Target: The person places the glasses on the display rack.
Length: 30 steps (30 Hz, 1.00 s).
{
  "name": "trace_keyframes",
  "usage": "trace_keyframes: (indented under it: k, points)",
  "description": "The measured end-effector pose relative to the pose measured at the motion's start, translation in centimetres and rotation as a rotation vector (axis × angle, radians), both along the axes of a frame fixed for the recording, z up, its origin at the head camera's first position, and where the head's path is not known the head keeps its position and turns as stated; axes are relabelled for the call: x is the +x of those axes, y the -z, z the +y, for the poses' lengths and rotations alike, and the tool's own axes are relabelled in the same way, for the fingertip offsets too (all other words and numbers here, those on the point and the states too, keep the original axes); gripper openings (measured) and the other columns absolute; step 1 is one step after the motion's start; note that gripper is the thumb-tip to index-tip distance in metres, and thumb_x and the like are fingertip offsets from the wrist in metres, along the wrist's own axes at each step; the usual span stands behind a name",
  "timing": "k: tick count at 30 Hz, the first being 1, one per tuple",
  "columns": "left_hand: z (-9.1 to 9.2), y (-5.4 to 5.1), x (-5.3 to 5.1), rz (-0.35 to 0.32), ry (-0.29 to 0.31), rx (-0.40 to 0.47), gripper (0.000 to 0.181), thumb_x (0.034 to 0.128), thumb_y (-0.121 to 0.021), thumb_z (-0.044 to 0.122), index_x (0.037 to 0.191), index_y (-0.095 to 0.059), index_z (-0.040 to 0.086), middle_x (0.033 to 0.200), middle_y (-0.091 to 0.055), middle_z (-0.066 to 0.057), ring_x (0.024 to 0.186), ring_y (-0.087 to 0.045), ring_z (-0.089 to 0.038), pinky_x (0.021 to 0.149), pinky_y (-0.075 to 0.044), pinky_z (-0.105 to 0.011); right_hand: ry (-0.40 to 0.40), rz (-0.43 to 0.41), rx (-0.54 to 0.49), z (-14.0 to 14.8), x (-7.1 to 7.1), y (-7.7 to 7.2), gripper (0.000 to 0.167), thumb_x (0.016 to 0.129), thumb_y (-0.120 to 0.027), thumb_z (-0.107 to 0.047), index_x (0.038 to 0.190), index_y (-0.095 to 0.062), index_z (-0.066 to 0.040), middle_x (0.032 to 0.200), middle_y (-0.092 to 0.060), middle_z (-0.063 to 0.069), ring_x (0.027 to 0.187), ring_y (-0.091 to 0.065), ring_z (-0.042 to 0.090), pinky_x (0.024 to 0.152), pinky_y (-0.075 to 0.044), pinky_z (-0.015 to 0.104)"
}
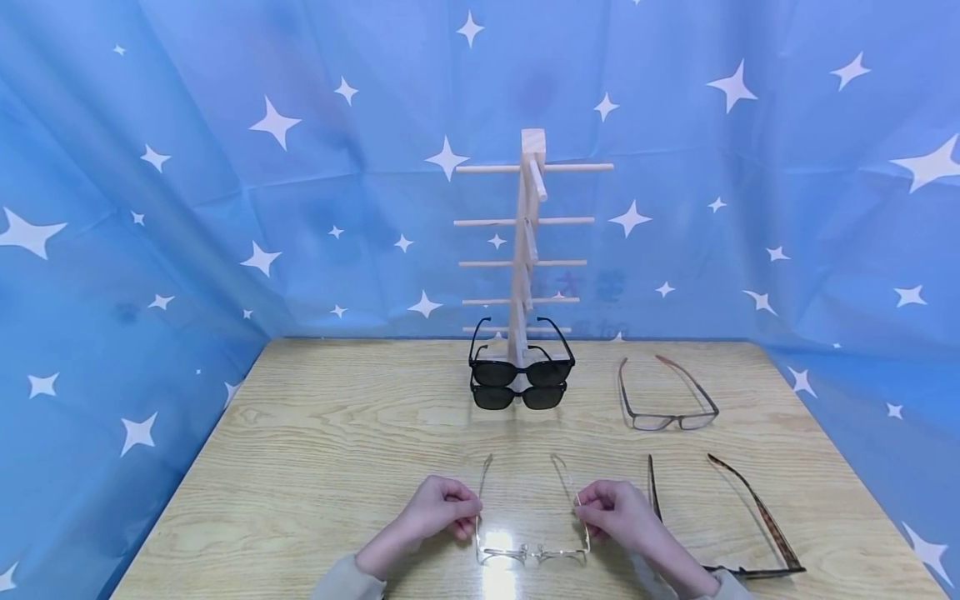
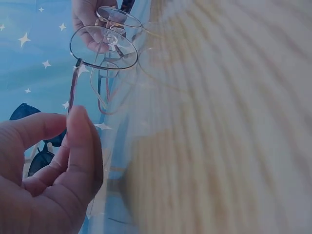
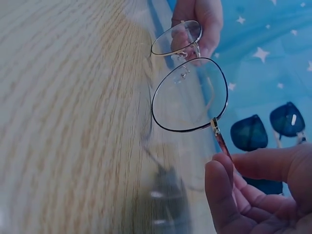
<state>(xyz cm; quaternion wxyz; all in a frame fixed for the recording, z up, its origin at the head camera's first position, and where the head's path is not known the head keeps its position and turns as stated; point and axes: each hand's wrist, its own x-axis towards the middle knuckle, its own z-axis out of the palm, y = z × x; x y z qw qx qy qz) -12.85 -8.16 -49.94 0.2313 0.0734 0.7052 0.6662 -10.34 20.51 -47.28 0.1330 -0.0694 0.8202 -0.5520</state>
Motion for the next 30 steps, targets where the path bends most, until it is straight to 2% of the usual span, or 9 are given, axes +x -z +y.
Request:
trace_keyframes:
  k: [7, 14, 23, 30]
  points:
    - [-0.1, -0.7, 0.1, -0.031, 0.008, 0.05, 0.022, 0.0845, -0.063, 0.003, 0.093, -0.061, -0.016, 0.064, -0.062, -0.004, 0.051, -0.058, -0.008, 0.05, -0.052, -0.018, 0.017, -0.034, -0.069, 0.1, 0.2, -0.5, 0.018, 0.084, -0.065, -0.001, 0.092, -0.06, 0.014, 0.068, -0.061, 0.012, 0.056, -0.057, 0.009, 0.053, -0.055, 0.027]
    - [-0.2, -2.0, 0.0, -0.006, 0.014, 0.093, 0.026, 0.087, -0.06, 0.002, 0.096, -0.057, -0.022, 0.064, -0.062, -0.002, 0.052, -0.058, -0.008, 0.049, -0.051, -0.018, 0.017, -0.041, -0.139, 0.3, 0.3, -2.3, 0.026, 0.085, -0.061, 0.001, 0.101, -0.054, 0.02, 0.075, -0.061, 0.015, 0.06, -0.057, 0.008, 0.057, -0.056, 0.028]
    - [-0.5, -4.7, -0.3, 0.001, 0.028, 0.15, 0.03, 0.0866, -0.062, 0.004, 0.099, -0.054, -0.022, 0.067, -0.062, -0.001, 0.056, -0.059, -0.008, 0.054, -0.052, -0.018, -0.006, 0.033, -0.19, 0.6, 0.2, -4.4, 0.028, 0.088, -0.058, 0.0, 0.105, -0.051, 0.022, 0.078, -0.062, 0.014, 0.061, -0.058, 0.008, 0.057, -0.056, 0.026]
    - [-0.6, -6.9, -0.7, 0.012, 0.026, 0.173, 0.017, 0.087, -0.062, 0.005, 0.093, -0.061, -0.011, 0.069, -0.063, -0.003, 0.058, -0.06, -0.01, 0.056, -0.052, -0.019, 0.004, 0.065, -0.224, 0.8, -0.2, -6.3, 0.029, 0.09, -0.057, -0.001, 0.107, -0.051, 0.021, 0.082, -0.064, 0.009, 0.065, -0.06, 0.009, 0.059, -0.055, 0.025]
